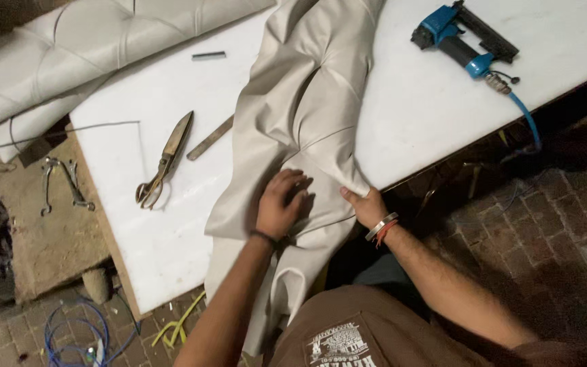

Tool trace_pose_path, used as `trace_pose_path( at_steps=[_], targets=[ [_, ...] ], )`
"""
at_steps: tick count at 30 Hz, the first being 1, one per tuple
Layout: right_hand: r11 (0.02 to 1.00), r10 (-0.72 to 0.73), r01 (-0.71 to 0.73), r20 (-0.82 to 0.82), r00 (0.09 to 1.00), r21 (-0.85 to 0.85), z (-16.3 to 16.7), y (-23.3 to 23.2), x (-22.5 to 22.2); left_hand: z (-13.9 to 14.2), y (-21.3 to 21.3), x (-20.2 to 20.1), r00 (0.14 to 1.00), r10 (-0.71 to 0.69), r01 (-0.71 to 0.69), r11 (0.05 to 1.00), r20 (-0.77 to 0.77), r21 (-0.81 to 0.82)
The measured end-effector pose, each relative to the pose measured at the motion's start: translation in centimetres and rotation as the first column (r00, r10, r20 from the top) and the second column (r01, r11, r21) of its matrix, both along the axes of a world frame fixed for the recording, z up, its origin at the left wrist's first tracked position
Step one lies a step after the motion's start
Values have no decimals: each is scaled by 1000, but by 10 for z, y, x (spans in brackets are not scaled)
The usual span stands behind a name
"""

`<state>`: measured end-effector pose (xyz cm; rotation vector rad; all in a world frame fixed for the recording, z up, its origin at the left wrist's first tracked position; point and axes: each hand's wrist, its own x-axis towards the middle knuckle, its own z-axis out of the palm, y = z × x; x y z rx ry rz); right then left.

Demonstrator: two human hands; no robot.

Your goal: The person stretches gray fabric over a yellow foam pad on a wooden board and staples it in place using a pneumatic staple gun. They then lay a pleated white leather panel over the board, pull and smooth the fabric, and staple it along the edge to secure it.

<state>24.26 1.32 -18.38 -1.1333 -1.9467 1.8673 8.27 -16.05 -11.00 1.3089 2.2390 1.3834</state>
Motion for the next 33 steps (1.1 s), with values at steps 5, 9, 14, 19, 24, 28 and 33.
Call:
trace_pose_path(
  at_steps=[5, 9, 14, 19, 24, 28, 33],
  targets=[
    [999, 23, -25, 82, 996, 24, -11, 6, -2, 47, -74, 68, 994, -73, 61, 988, -82, -139],
    [998, 50, -51, 22, 999, 25, -17, 8, -5, 58, -103, 91, 983, -170, 128, 910, -74, -393],
    [998, 24, -27, 65, 998, 52, -20, 2, -12, 34, -115, 95, 976, -200, 108, 777, -81, -620],
    [997, -36, 26, 137, 990, 76, -12, -3, -17, 25, -123, 77, 962, -267, 218, 884, -64, -413],
    [998, 15, -26, 170, 985, 62, 1, -3, -19, 11, -90, 31, 975, -104, 184, 872, 195, -455],
    [993, -6, 8, -16, 1000, 122, 5, -11, -20, -19, -55, 41, 979, -22, -53, 934, -205, -354],
    [998, -2, 6, -50, 999, 67, 7, -11, -18, -37, -41, 53, 949, 60, -175, 918, -309, -357]
  ],
)
